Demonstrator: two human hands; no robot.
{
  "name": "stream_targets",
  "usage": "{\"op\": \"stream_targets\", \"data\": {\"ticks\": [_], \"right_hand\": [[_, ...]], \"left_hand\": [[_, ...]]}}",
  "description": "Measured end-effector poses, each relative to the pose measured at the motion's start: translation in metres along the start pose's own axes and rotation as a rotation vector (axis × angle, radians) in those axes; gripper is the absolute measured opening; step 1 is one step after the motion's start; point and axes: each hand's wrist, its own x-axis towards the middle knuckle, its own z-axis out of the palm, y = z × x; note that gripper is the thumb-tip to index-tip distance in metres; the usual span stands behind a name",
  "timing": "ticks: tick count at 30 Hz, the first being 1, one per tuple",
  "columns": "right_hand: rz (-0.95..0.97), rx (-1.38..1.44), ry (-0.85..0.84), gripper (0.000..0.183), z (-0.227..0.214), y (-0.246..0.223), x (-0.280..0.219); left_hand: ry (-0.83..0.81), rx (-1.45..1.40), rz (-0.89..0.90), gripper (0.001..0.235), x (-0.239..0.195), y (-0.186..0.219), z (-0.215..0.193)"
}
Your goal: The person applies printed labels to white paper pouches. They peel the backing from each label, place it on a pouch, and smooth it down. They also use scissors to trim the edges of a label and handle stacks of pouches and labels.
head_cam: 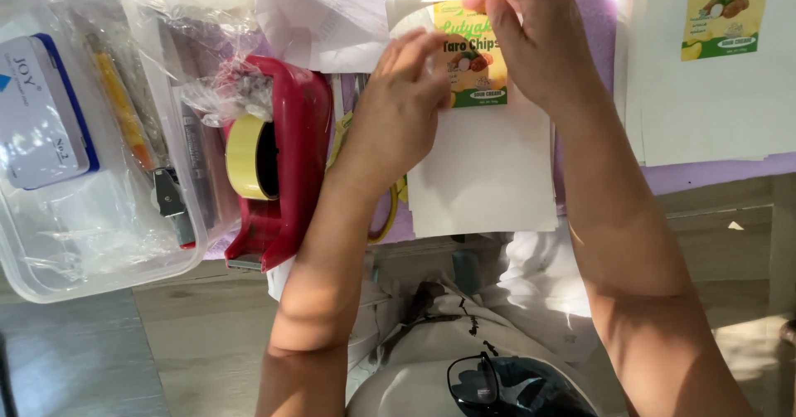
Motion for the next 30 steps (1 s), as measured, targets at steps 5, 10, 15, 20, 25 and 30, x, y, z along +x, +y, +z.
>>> {"op": "stream_targets", "data": {"ticks": [5,10,15,20,25,30], "right_hand": [[0.158,0.099,-0.128,0.039,-0.002,0.011,0.013],[0.173,0.193,-0.168,0.036,-0.005,0.011,0.012],[0.082,0.257,-0.189,0.052,-0.008,0.019,0.009],[0.068,0.253,-0.172,0.046,-0.006,0.018,0.011],[0.148,0.087,-0.155,0.033,-0.002,0.024,0.008],[-0.208,0.170,-0.050,0.052,0.013,0.035,0.004]], "left_hand": [[-0.231,0.004,0.008,0.025,-0.011,0.001,-0.016],[-0.128,0.078,0.030,0.039,-0.009,0.005,-0.015],[0.014,0.361,-0.063,0.029,0.005,-0.012,0.014],[0.222,0.365,-0.031,0.014,0.012,-0.021,0.031],[-0.037,0.197,-0.083,0.025,0.014,0.003,0.004],[-0.674,-0.462,0.087,0.019,0.003,0.009,-0.028]]}}
